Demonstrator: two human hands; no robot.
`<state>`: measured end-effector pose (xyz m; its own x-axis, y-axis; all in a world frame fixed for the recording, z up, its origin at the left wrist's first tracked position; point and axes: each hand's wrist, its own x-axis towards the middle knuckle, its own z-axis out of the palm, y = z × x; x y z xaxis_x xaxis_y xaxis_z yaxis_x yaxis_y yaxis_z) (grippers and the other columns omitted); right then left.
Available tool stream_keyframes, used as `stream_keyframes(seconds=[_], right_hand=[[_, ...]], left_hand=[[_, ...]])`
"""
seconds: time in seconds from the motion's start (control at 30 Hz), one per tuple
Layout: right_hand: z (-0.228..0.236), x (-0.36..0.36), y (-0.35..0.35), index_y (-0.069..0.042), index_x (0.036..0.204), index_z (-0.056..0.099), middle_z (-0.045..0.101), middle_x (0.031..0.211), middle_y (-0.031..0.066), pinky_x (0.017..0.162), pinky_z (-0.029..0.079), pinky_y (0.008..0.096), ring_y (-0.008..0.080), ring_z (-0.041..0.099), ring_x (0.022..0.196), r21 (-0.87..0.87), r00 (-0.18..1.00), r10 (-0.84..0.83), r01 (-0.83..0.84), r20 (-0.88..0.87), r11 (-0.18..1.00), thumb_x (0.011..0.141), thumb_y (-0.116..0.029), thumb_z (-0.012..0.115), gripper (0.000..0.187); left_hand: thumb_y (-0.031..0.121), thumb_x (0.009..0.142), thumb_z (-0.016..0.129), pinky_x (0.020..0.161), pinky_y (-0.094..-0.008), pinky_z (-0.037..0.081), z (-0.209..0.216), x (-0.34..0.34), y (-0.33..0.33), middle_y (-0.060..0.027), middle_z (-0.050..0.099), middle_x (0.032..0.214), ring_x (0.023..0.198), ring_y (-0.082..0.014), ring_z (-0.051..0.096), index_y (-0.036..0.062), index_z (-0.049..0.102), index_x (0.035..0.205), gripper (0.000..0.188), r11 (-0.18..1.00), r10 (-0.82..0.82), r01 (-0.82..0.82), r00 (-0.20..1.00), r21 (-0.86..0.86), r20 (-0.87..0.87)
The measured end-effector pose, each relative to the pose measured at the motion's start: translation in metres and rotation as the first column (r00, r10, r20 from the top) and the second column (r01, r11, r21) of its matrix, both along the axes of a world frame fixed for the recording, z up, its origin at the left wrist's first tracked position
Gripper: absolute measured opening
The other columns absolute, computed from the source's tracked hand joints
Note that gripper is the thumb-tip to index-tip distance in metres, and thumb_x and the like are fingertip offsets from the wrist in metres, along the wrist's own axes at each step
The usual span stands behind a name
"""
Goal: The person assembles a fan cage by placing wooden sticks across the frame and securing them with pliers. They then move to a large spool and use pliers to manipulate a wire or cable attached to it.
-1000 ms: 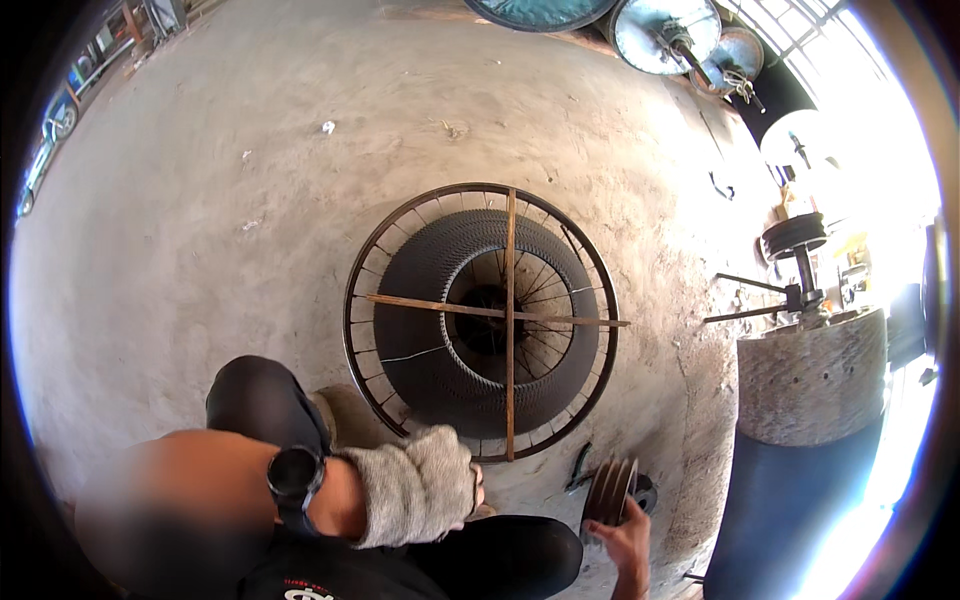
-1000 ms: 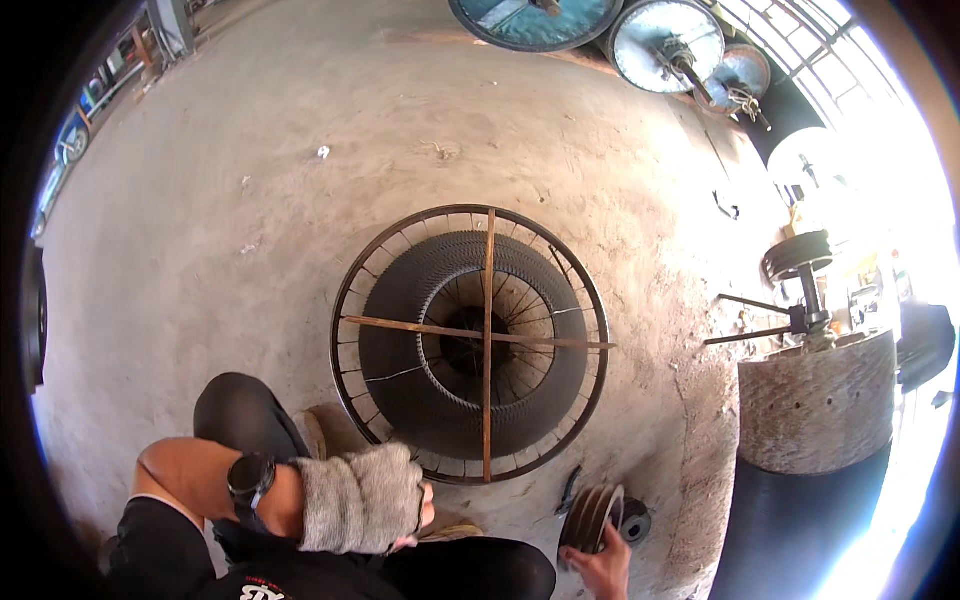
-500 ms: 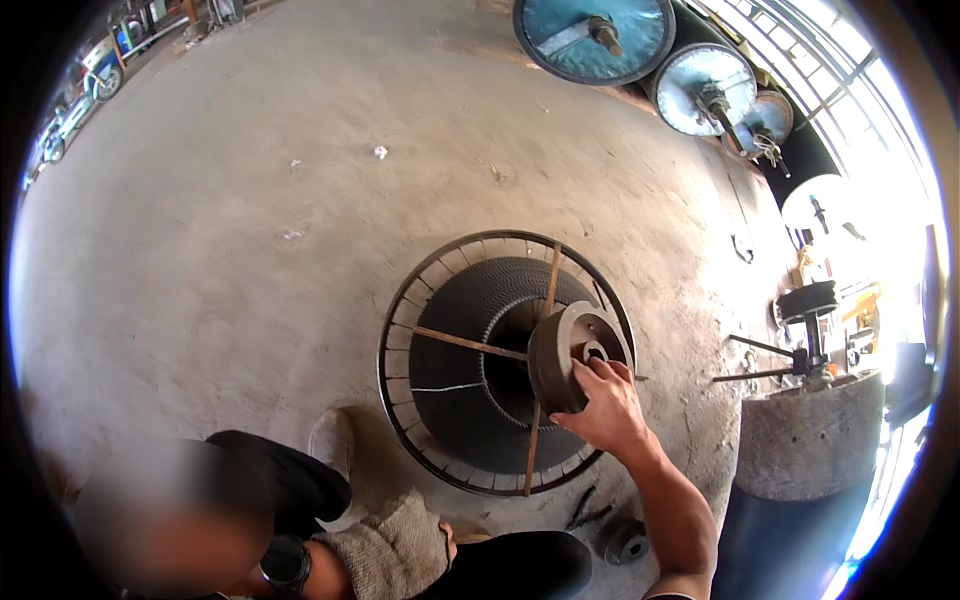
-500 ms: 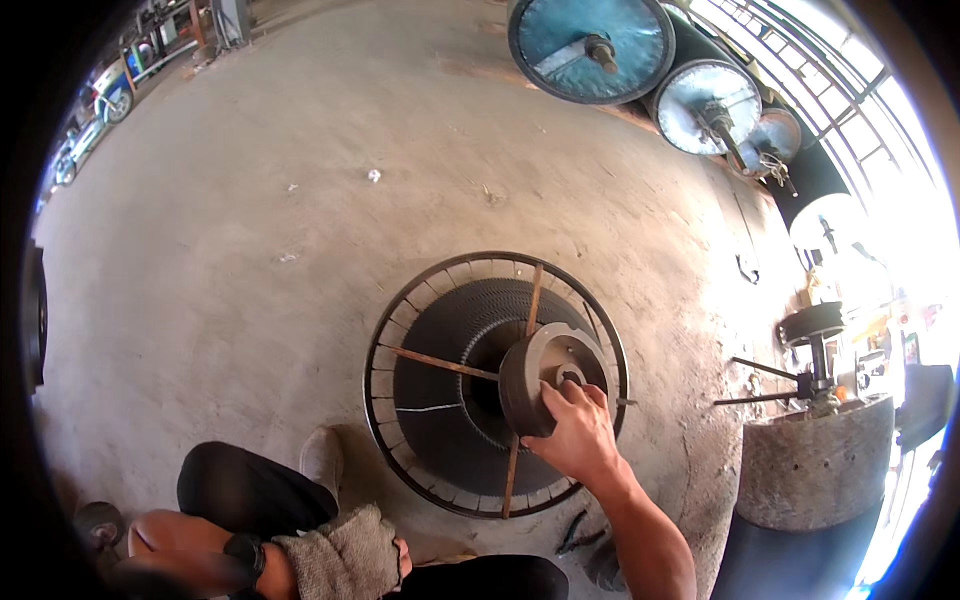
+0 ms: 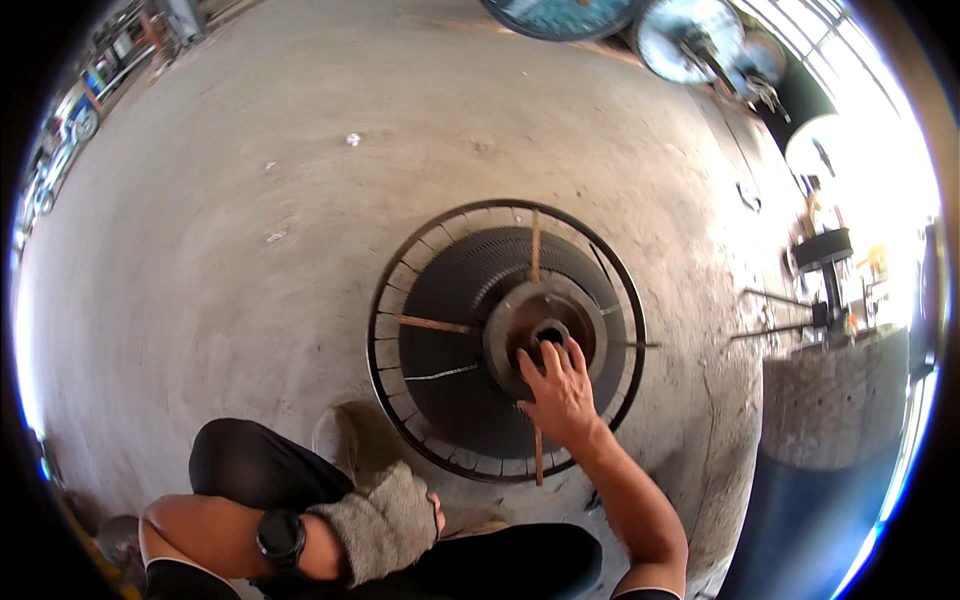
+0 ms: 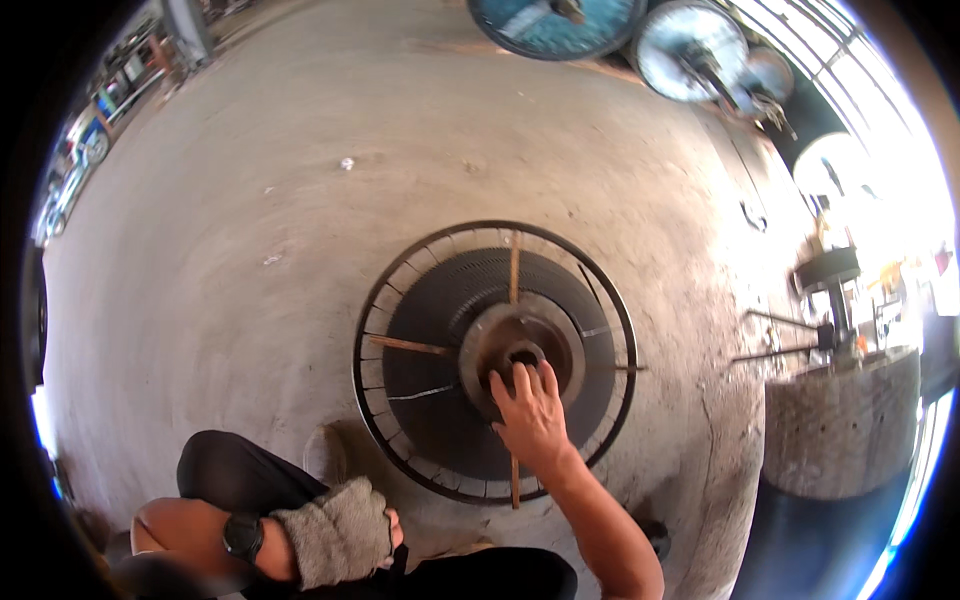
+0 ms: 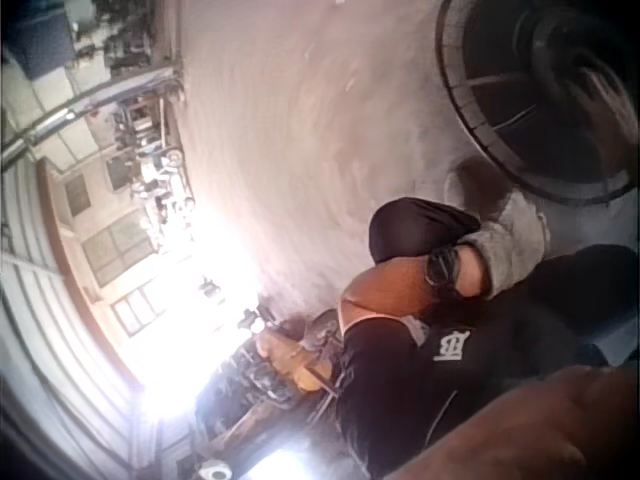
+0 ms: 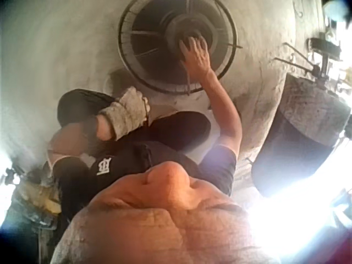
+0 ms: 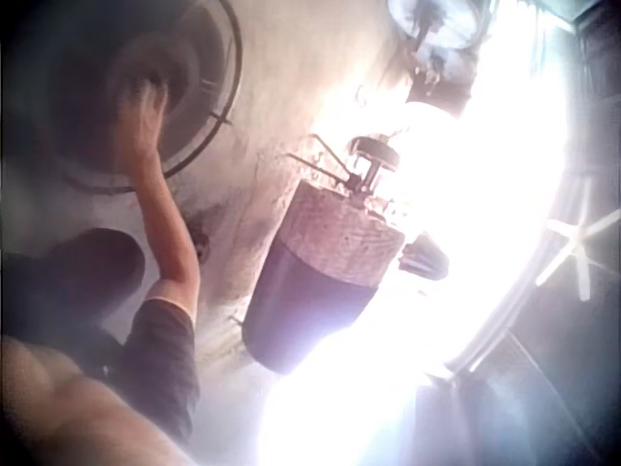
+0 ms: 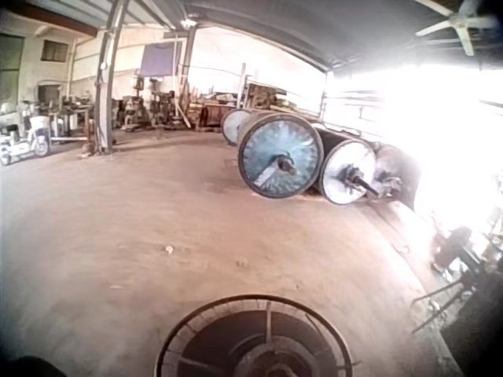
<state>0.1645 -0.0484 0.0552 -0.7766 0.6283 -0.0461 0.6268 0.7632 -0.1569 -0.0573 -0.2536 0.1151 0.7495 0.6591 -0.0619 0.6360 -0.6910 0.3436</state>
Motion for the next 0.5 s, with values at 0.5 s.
stream_keyframes(seconds=[0.5], right_hand=[[-0.134,0.310,-0.181,-0.008,0.127,0.056,0.058,0.121,0.0191,0.092,0.049,0.0470,0.0372,0.057,0.114,-0.067,0.311,-0.929,0.950,0.199,0.304,0.085,-0.018,0.065,0.044]], left_hand=[[0.040,0.085,0.062,0.073,-0.0440,0.044,-0.002,0.052,0.066,-0.0080,0.062,0.085,0.080,-0.0277,0.063,0.0106,0.064,0.088,0.030,0.931,-0.303,0.222,0.913,-0.289,-0.273]])
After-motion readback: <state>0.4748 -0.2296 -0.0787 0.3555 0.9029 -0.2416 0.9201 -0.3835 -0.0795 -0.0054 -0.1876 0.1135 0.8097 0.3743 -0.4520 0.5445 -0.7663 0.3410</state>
